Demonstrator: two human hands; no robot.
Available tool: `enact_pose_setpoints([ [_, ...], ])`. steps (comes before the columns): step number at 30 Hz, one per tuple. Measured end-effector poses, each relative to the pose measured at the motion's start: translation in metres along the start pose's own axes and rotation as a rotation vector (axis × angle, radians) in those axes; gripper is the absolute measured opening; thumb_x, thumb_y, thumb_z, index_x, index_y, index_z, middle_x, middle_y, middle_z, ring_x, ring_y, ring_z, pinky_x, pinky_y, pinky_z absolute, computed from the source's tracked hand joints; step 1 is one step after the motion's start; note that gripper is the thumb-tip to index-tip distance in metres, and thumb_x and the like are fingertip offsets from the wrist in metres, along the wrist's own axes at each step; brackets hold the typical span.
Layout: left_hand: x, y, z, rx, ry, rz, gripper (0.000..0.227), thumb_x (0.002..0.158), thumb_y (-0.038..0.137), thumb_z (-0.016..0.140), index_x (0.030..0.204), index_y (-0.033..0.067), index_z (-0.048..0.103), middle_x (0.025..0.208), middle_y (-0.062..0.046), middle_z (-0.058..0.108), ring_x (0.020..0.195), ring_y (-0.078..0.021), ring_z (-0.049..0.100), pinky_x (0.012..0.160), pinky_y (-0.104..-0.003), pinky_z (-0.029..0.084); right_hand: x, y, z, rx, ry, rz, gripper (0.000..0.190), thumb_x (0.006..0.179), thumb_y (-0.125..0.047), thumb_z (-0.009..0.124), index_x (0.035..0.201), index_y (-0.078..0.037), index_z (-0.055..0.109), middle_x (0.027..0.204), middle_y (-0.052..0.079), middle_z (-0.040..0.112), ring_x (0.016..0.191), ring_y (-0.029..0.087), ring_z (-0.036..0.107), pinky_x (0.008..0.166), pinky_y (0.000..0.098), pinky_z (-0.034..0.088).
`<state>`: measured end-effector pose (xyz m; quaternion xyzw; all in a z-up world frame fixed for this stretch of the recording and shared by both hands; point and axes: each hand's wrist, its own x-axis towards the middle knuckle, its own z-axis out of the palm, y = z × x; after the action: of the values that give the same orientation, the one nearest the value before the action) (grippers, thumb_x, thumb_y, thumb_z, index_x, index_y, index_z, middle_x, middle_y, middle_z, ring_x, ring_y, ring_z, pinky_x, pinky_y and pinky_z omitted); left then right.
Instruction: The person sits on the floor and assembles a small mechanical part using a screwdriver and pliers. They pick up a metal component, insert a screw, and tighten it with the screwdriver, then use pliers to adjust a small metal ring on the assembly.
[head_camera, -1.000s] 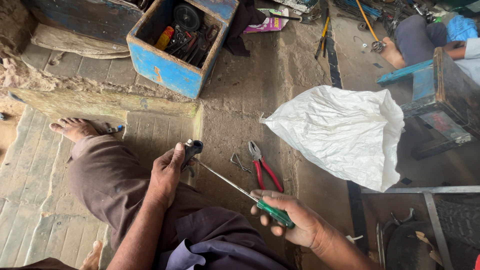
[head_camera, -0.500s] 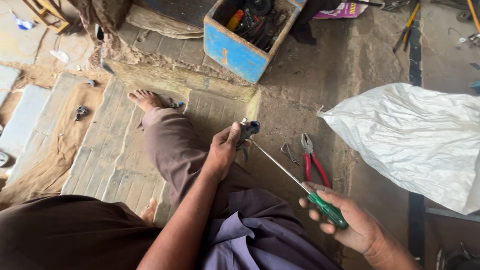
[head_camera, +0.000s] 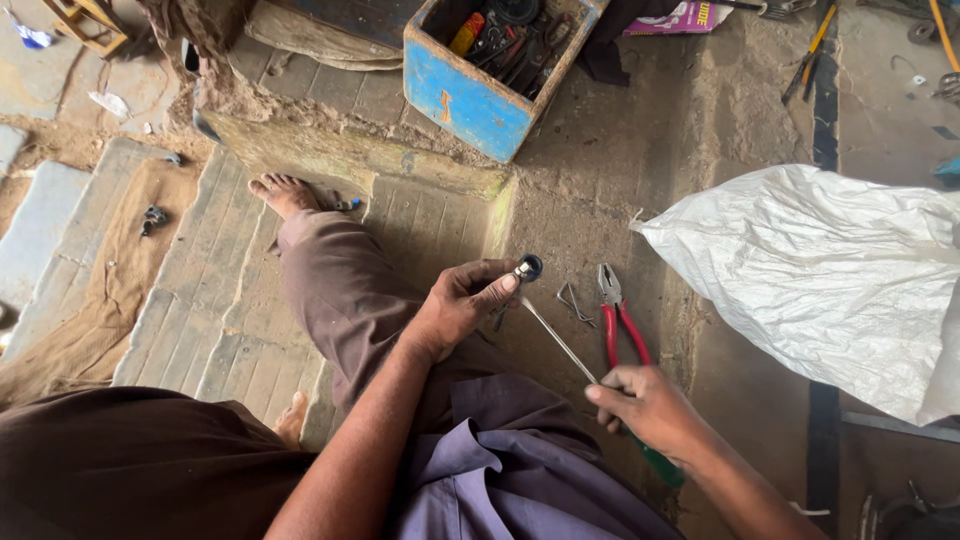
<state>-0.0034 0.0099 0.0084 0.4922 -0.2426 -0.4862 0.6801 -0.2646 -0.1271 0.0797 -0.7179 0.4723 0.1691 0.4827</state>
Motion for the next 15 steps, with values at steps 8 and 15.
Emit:
enact_pose_setpoints([
  [8, -0.001, 0.007, 0.003, 0.165, -0.053, -0.083, 0.051, 0.090, 0.038, 0.076, 0.126, 0.0027, 0.072, 0.094, -0.003, 0.074, 0.086, -0.0098, 0.065, 0.075, -0.026, 0.054, 0.005, -0.018, -0.008, -0.198, -0.030, -0.127, 0.031, 0.093, -0.034, 0.062, 0.085, -0.006, 0.071, 0.069, 0.002, 0.076, 0.059, 0.011, 0.072, 0.058, 0.0311, 0.058],
  [15, 0.000, 0.007, 0.005, 0.098, -0.055, -0.061, 0.050, 0.089, 0.038, 0.077, 0.124, 0.0025, 0.073, 0.093, 0.000, 0.072, 0.084, -0.0078, 0.064, 0.073, -0.025, 0.054, 0.008, -0.035, -0.008, -0.346, 0.062, -0.112, 0.033, 0.088, -0.035, 0.073, 0.088, -0.003, 0.066, 0.067, 0.009, 0.072, 0.058, 0.015, 0.068, 0.058, 0.0356, 0.054],
])
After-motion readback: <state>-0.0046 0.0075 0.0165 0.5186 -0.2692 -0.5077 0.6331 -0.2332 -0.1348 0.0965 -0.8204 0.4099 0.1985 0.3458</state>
